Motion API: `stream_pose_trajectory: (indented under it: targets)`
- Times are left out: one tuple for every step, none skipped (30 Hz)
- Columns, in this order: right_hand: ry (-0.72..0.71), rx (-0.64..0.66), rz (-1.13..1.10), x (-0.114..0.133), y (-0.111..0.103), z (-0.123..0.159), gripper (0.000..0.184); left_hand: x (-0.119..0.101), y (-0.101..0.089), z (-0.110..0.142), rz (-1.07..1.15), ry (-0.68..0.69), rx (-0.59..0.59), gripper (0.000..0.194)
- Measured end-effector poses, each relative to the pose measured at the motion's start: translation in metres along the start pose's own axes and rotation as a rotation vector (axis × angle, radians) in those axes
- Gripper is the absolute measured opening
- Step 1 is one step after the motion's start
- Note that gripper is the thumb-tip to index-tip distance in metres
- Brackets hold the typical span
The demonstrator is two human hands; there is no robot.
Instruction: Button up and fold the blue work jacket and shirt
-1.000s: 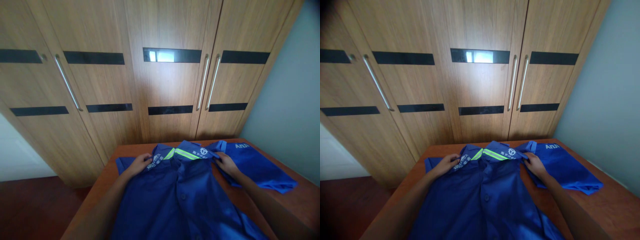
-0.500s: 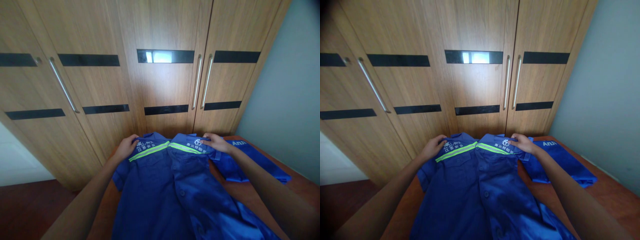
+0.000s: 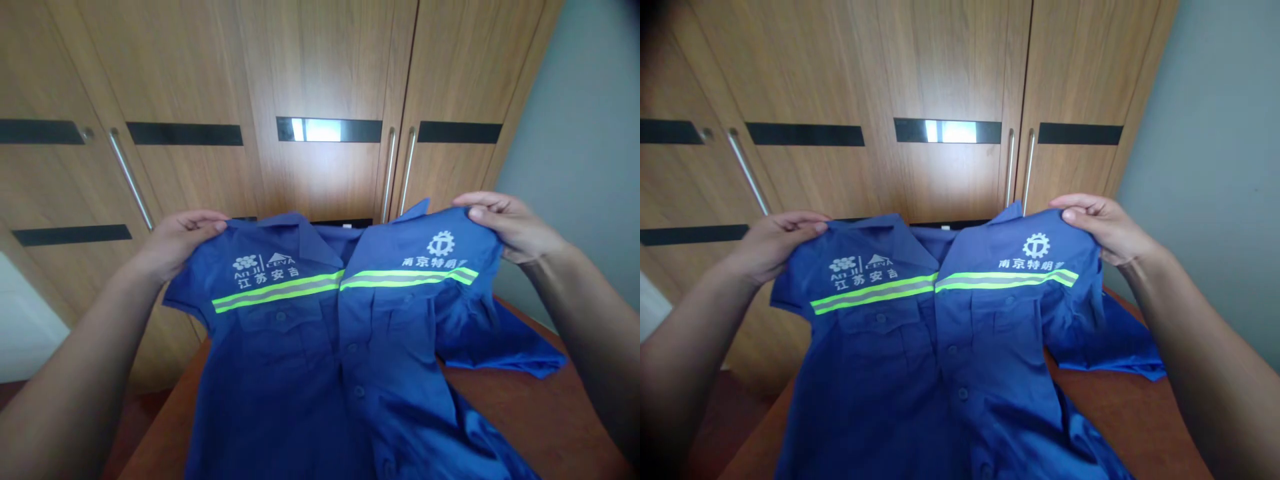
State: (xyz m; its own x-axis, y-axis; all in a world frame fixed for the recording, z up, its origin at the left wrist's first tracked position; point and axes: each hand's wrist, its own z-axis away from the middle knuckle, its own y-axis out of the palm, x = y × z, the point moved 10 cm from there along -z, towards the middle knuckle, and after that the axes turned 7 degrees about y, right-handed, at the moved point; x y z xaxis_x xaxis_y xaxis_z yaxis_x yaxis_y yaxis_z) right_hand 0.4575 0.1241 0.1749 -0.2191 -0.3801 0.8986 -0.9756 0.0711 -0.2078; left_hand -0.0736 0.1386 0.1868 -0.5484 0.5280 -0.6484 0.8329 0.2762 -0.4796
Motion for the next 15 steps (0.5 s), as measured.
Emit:
stream_pose_trajectory:
  targets:
    - [-0.036,-0.042,0.026,0.002,-0.004,-0.006,0.040,-0.003,-0.001,-0.005,-0.053,0.039,-0.013,0.050]
    - [-0.063,-0.052,0.090,0.001,-0.001,-0.012,0.038,-0.003,0.003,-0.011,-0.123,0.075,-0.002,0.047]
    - [-0.081,-0.029,0.190,-0.003,0.008,-0.020,0.034,-0.001,0.014,-0.017,-0.218,0.111,0.052,0.043]
    - [-0.095,0.026,0.326,-0.012,0.022,-0.028,0.028,0.005,0.025,-0.022,-0.272,0.129,0.087,0.037]
    - [-0.123,0.068,0.467,-0.020,0.036,-0.034,0.020,0.012,0.036,-0.027,-0.305,0.143,0.127,0.032]
    - [-0.159,0.089,0.578,-0.029,0.048,-0.039,0.015,0.018,0.047,-0.030,-0.339,0.164,0.161,0.029]
    - [-0.194,0.080,0.645,-0.037,0.055,-0.042,0.012,0.025,0.055,-0.031,-0.360,0.175,0.166,0.027]
    - [-0.222,0.064,0.686,-0.044,0.060,-0.044,0.013,0.031,0.061,-0.032,-0.386,0.183,0.172,0.027]
    - [-0.238,0.048,0.705,-0.051,0.063,-0.045,0.015,0.036,0.065,-0.031,-0.408,0.185,0.169,0.027]
    - [-0.240,0.040,0.710,-0.059,0.064,-0.045,0.017,0.042,0.068,-0.029,-0.423,0.179,0.162,0.027]
    - [-0.232,0.045,0.711,-0.066,0.066,-0.044,0.018,0.047,0.070,-0.027,-0.434,0.172,0.162,0.026]
    - [-0.218,0.059,0.706,-0.072,0.067,-0.043,0.019,0.051,0.072,-0.023,-0.440,0.165,0.165,0.025]
    - [-0.201,0.080,0.694,-0.078,0.068,-0.042,0.019,0.055,0.073,-0.020,-0.442,0.158,0.169,0.024]
    - [-0.181,0.104,0.674,-0.083,0.069,-0.040,0.019,0.059,0.073,-0.016,-0.442,0.154,0.175,0.024]
    - [-0.159,0.130,0.646,-0.088,0.069,-0.037,0.020,0.062,0.074,-0.012,-0.443,0.151,0.182,0.023]
